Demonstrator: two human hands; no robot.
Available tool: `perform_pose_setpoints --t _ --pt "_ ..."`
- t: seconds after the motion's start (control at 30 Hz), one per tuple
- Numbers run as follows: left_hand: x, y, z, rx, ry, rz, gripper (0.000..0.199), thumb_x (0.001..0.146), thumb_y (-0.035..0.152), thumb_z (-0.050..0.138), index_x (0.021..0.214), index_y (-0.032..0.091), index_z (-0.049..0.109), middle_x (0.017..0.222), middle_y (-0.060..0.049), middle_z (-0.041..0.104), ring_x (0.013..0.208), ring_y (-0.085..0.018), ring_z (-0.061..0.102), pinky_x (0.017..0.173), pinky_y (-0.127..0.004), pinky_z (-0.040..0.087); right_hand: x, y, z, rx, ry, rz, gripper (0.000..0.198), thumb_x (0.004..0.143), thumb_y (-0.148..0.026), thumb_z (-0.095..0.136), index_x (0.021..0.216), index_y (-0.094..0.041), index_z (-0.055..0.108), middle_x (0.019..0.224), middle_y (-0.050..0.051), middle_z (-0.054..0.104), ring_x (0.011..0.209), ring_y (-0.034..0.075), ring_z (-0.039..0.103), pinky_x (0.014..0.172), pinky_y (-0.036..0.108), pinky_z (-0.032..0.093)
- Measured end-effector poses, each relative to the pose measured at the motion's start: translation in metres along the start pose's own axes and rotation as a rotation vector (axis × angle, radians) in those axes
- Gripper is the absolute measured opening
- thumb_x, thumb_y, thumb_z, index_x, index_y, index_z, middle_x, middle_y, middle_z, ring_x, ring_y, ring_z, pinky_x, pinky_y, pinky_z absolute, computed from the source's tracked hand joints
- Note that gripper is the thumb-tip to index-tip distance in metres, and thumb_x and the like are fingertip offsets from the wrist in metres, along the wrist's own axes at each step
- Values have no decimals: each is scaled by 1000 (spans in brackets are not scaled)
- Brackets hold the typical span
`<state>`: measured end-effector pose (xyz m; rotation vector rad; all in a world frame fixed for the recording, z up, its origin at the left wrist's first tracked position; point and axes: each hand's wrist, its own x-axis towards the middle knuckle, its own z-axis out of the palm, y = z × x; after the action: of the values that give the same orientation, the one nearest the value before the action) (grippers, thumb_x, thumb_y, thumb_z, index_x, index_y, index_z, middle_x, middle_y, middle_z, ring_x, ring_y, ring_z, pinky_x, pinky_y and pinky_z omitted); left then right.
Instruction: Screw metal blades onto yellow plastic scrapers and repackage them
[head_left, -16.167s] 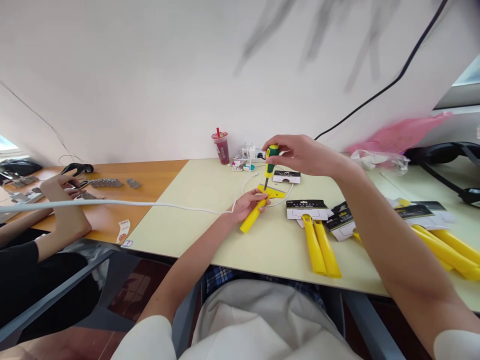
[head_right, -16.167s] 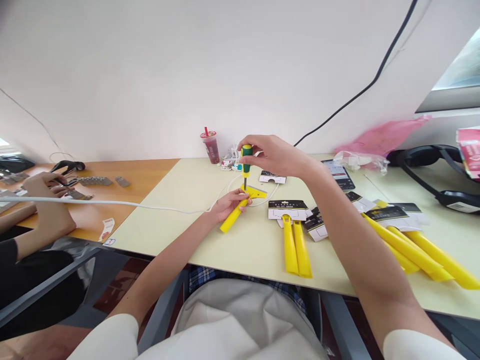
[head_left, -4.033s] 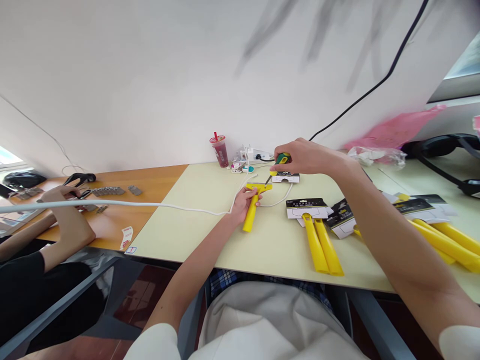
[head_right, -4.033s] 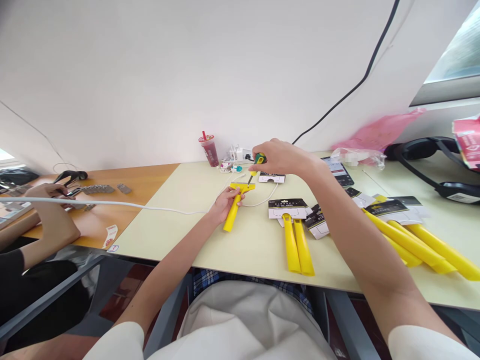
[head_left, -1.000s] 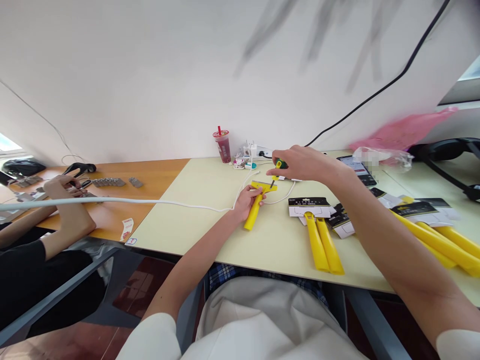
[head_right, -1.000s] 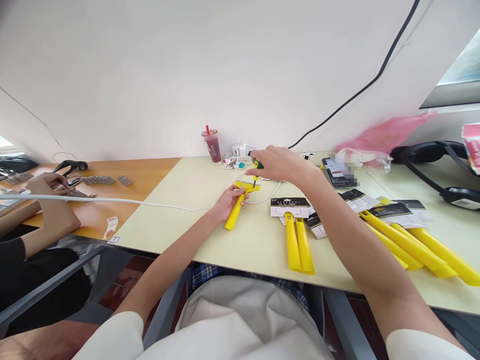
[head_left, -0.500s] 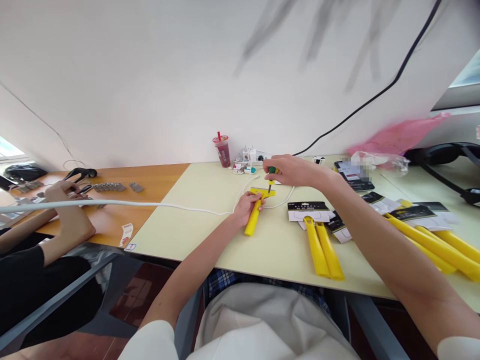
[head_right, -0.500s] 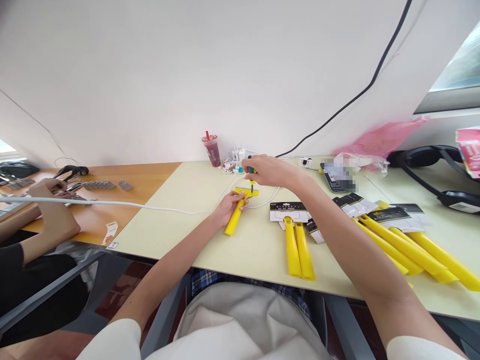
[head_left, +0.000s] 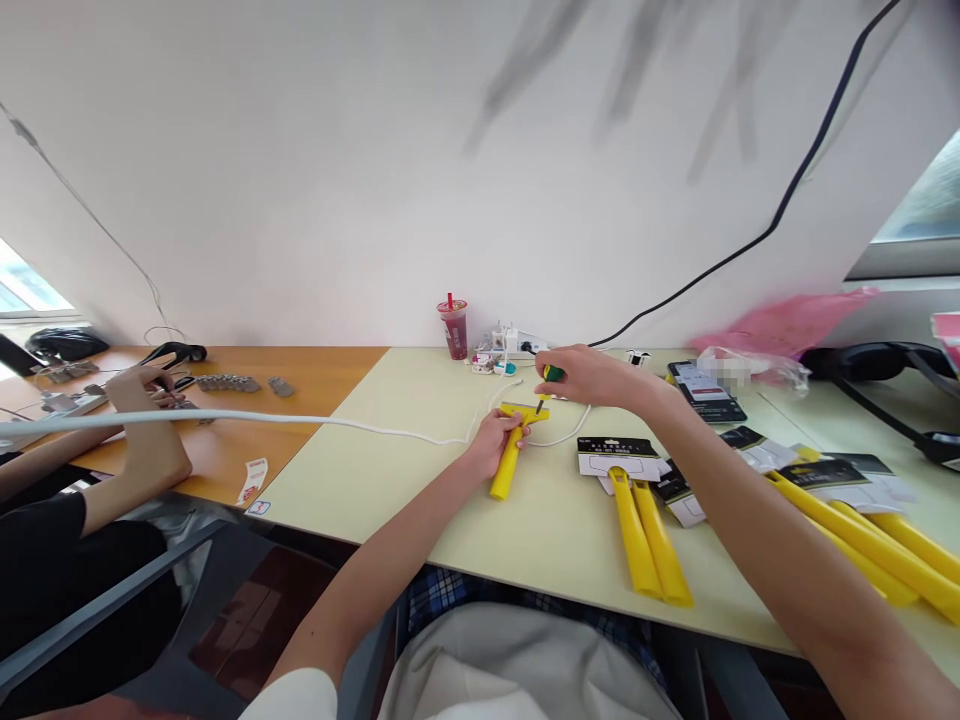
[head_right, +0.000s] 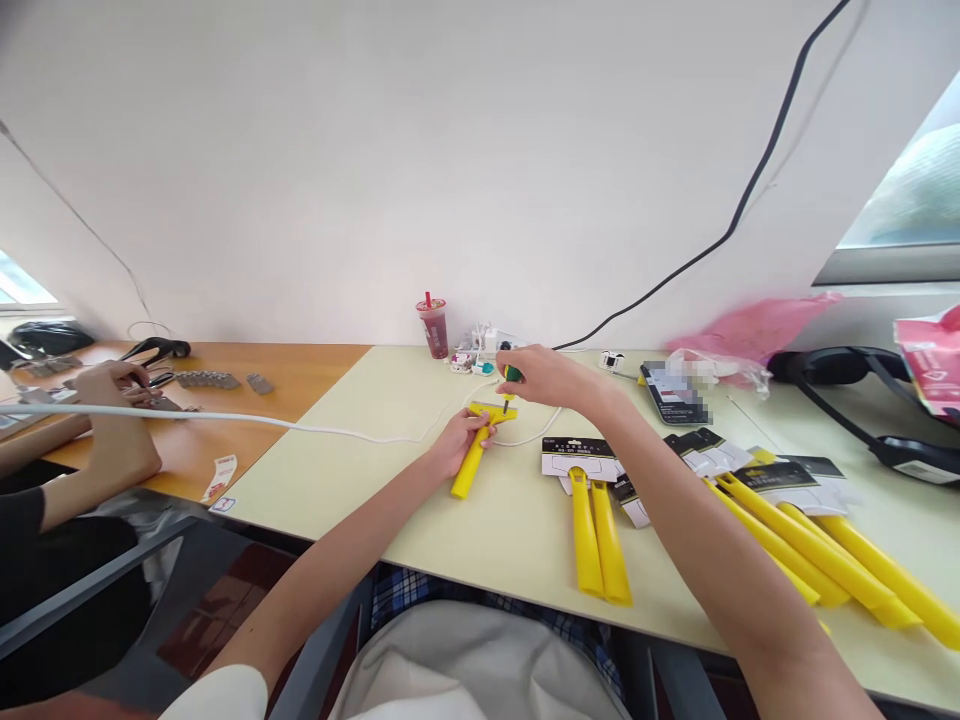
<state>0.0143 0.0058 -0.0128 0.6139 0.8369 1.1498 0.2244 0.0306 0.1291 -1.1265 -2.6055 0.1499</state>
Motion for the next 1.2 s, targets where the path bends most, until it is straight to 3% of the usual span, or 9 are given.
perform_pose_setpoints --t 0.1,0.3,0.63,0.97,1.07,1.2 --pt "1 -1 0 6 9 -11 32 95 4 75 101 22 49 99 -8 71 69 -13 68 51 -22 41 0 3 4 -40 13 39 27 104 -54 60 95 -29 54 94 7 76 87 29 68 75 39 43" --pt "0 -1 0 -1 17 1 34 94 4 78 101 22 50 100 -7 71 70 -13 69 51 -21 40 -5 1 1 159 0 -38 18 97 -40 62 110 -29 58 118 11 77 102 30 72 87 43 53" --pt "-5 3 3 -18 0 11 29 96 4 73 102 21 50 106 -8 71 69 -11 66 51 -21 39 -2 -5 -1 207 -5 -104 12 99 -36 58 108 -28 61 118 10 77 103 29 69 93 43 50" --pt "-4 4 1 -34 -49 -15 35 93 5 79 104 22 50 109 -9 72 69 -10 65 52 -20 39 -13 -12 -16 260 -94 -110 23 91 -26 61 113 -29 68 123 8 80 106 29 71 87 38 49" --pt "-5 4 2 -41 -50 -3 35 93 4 79 104 21 50 109 -9 72 68 -10 65 52 -20 39 -13 -11 -17 248 -109 -77 22 92 -25 62 113 -28 68 118 7 80 99 27 69 82 37 48" --pt "-6 2 3 -41 -32 22 33 93 4 76 104 21 51 107 -8 72 67 -10 64 51 -20 39 -8 -8 -10 204 -31 -71 10 95 -29 63 104 -27 66 107 6 80 95 26 66 81 37 45"
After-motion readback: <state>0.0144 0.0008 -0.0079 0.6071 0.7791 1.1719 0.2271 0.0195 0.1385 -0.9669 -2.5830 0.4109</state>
